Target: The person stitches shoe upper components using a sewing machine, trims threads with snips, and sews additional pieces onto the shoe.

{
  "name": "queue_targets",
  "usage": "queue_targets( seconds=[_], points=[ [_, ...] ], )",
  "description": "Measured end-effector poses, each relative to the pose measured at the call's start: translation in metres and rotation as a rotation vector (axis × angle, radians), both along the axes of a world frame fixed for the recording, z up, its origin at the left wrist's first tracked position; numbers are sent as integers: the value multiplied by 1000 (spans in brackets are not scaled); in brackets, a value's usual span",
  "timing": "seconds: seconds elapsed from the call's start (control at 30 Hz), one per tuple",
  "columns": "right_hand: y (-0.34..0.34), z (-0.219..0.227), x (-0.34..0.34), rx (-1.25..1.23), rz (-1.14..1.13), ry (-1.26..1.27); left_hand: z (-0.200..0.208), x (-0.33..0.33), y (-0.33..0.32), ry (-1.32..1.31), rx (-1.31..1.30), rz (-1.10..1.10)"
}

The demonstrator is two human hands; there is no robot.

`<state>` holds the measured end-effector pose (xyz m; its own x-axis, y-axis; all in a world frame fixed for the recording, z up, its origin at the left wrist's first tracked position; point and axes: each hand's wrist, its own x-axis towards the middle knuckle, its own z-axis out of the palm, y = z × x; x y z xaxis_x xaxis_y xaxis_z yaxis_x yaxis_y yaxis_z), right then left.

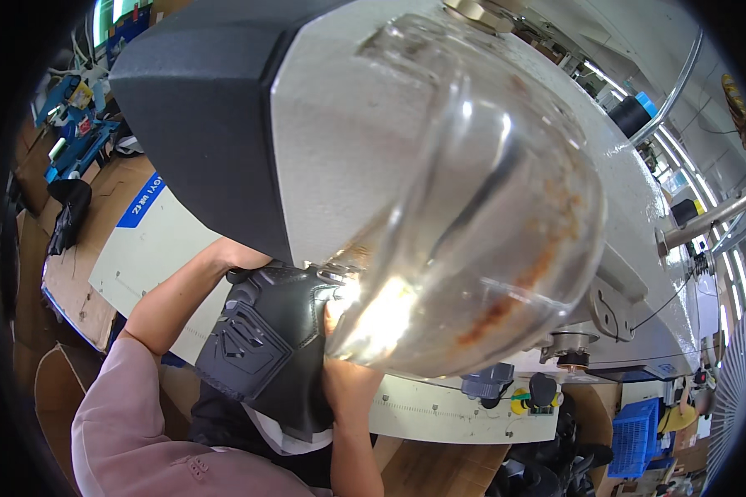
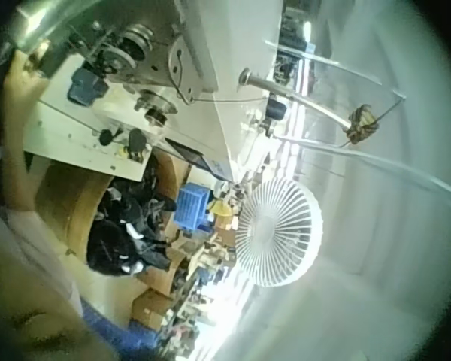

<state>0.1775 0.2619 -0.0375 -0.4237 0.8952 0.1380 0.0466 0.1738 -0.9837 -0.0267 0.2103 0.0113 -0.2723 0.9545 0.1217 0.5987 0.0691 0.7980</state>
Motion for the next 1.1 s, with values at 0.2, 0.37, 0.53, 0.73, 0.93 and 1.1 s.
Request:
queue_targets(
  seconds=[0.2, 0.37, 0.53, 0.73, 0.93, 1.1],
  points=[
    [0, -1, 1, 2, -18, -57, 10, 2, -2, -63, -49, 3],
    [8, 2, 5, 79, 19, -71, -5, 2, 2, -20, 70, 48],
    [17, -10, 10, 61, 6, -115, -7, 1, 6, -127, 58, 37],
    [12, 4, 5, -78, 110, 72, -25, -4, 4, -77, 127, 68],
    [13, 27, 16, -248, 187, -9, -9, -12, -7, -307, 6, -15],
    [8, 42, 15, -126, 493, 23, -88, -133, -38, 319, 146, 421]
  ],
)
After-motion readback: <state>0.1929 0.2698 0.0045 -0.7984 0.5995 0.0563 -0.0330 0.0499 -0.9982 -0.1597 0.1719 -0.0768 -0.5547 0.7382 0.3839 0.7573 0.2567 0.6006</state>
